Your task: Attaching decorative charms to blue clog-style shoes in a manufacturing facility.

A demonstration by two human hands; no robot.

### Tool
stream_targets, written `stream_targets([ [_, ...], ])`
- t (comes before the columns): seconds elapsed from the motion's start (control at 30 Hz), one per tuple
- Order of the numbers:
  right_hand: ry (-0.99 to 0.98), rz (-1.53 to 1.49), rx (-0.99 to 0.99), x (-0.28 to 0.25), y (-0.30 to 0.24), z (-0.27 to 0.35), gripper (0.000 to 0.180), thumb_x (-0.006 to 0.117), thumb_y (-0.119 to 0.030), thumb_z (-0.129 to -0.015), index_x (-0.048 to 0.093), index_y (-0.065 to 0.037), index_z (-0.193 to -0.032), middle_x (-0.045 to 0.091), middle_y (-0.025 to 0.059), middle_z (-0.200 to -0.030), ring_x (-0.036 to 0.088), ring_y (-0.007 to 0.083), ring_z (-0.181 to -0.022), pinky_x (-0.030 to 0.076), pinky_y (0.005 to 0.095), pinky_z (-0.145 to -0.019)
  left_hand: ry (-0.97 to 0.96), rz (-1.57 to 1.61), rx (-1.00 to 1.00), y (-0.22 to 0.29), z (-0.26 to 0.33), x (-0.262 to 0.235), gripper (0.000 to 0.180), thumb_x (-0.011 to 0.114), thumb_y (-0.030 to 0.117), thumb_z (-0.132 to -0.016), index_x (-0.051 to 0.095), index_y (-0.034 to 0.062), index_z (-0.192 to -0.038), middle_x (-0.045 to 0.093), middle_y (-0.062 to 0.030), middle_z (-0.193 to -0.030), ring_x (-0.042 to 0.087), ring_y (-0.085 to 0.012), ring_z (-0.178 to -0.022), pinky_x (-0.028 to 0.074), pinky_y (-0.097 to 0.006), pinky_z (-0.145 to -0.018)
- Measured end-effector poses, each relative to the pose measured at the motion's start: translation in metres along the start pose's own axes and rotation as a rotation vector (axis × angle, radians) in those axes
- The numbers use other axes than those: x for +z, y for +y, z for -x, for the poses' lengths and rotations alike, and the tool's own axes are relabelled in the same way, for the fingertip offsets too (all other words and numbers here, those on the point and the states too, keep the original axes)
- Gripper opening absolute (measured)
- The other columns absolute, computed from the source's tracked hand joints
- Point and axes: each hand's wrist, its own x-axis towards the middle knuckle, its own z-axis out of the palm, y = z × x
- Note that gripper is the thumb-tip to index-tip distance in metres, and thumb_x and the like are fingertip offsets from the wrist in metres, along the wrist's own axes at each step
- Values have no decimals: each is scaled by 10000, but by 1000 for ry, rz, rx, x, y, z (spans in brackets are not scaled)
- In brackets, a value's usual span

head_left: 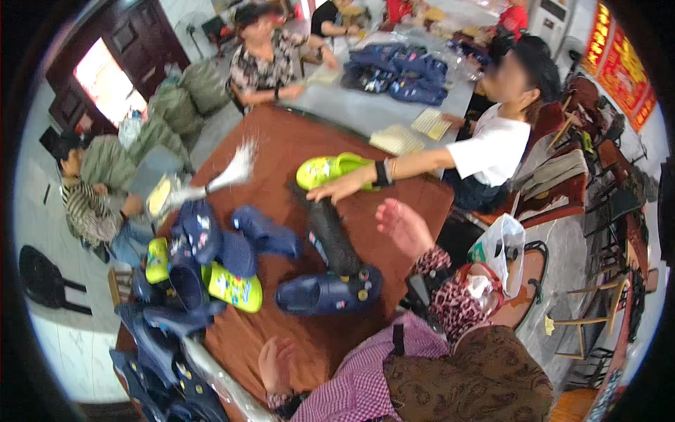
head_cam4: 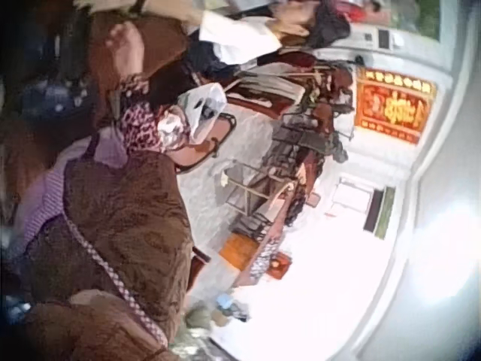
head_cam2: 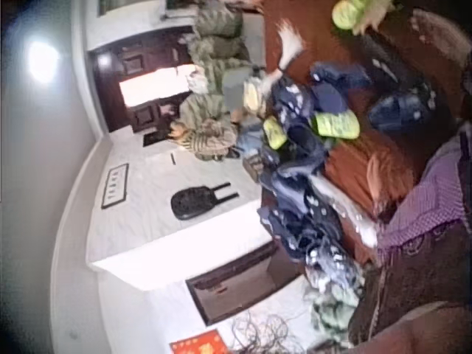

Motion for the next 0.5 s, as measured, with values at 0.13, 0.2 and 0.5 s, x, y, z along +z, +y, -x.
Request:
stream_targets([
  [0.13,42,725,-31,-43,20,-2,241,532,-161,-889,565,-19,-1081,635,66,-947,597,164,-876,463,297,-782,29,-47,-120,-24,-25,31,382,531,198,-917,441,4,-1233,587,-136,-1039,607,-219,-858,515,-317,-722],
  [0.2,-11,1073,244,-46,39,5,237,549,-154,-868,594,14,-1029,637,105,-929,601,178,-864,456,293,-781,50,-40,-173,-41,-32,38,413,542,184,-910,421,6,-1263,578,-131,-1056,605,-210,-851,515,-307,-724],
  [0.5,13,1249,210,-89,123,25,309,505,-190,-860,613,30,-1048,615,211,-1038,578,294,-1016,440,350,-872,-17,-1163,689,-60,-66,62,530,634,104,-773,428,-18,-1246,444,-242,-1259,414,-393,-1178,339,-430,-999],
])
